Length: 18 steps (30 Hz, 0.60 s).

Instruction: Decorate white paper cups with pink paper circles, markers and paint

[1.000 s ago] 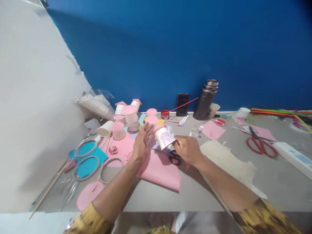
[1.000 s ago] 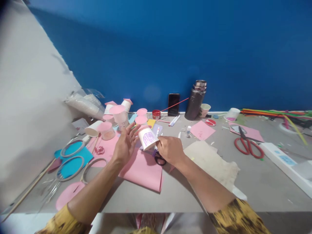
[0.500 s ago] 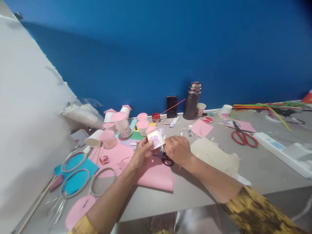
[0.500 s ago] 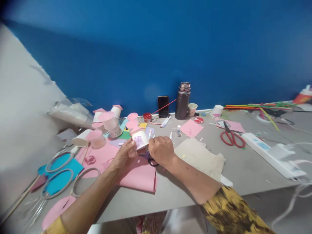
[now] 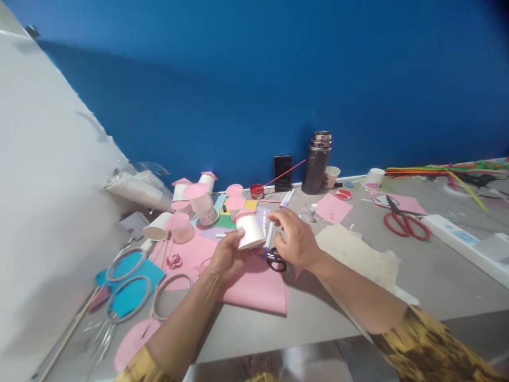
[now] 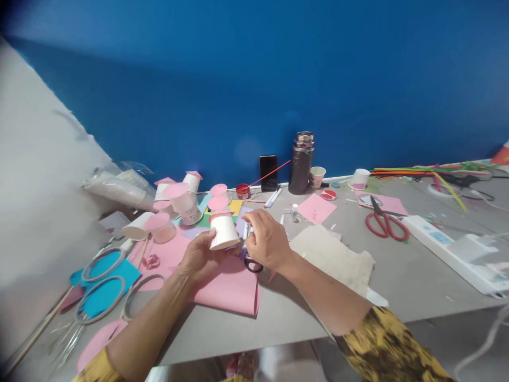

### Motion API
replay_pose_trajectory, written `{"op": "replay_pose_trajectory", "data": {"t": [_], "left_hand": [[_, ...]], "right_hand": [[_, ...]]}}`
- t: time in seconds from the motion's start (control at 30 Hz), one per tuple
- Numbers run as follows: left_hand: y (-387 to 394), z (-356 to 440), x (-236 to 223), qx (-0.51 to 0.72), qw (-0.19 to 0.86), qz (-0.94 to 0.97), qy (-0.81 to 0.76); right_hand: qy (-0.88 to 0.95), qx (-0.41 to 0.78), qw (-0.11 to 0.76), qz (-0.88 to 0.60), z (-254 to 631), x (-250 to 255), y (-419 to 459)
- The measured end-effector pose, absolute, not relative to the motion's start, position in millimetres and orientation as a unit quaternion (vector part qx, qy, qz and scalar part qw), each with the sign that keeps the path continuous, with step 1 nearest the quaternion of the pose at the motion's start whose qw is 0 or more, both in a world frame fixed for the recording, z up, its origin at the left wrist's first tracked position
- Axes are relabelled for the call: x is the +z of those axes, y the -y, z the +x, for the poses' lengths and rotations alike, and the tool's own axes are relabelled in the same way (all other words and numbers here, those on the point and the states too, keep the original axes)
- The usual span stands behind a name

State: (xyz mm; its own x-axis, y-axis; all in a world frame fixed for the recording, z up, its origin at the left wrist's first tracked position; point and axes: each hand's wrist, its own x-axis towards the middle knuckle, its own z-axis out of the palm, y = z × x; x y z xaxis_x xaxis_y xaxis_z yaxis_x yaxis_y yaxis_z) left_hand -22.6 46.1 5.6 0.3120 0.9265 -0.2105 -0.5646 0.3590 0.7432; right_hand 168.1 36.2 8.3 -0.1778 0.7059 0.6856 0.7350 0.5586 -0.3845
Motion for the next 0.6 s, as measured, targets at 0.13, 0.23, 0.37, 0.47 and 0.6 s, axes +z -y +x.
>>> {"op": "replay_pose_trajectory", "data": {"t": [0.13,0.23,0.37,0.47,0.6], "left_hand": [[-42.2,-19.9,3.8,0.385,0.805,0.344,-0.293],[-40.6,-17.1,1.1,0.363,0.803,0.369,-0.296],[-40.9,-16.8,0.4,0.377,0.791,0.369,-0.310],[-41.7,-17.7,1.1,0.381,0.788,0.370,-0.313],[-42.1,-17.9,2.0,0.385,0.789,0.367,-0.307]], "right_hand": [[0.795,0.053,0.471,-0.379,176.8,11.3,-43.4],[0.826,0.054,0.423,-0.368,177.6,8.6,-44.7],[0.852,0.070,0.373,-0.360,173.8,4.6,-43.0],[0.853,0.076,0.367,-0.364,174.0,5.0,-43.1],[0.799,0.054,0.428,-0.419,182.4,12.0,-45.6]]}}
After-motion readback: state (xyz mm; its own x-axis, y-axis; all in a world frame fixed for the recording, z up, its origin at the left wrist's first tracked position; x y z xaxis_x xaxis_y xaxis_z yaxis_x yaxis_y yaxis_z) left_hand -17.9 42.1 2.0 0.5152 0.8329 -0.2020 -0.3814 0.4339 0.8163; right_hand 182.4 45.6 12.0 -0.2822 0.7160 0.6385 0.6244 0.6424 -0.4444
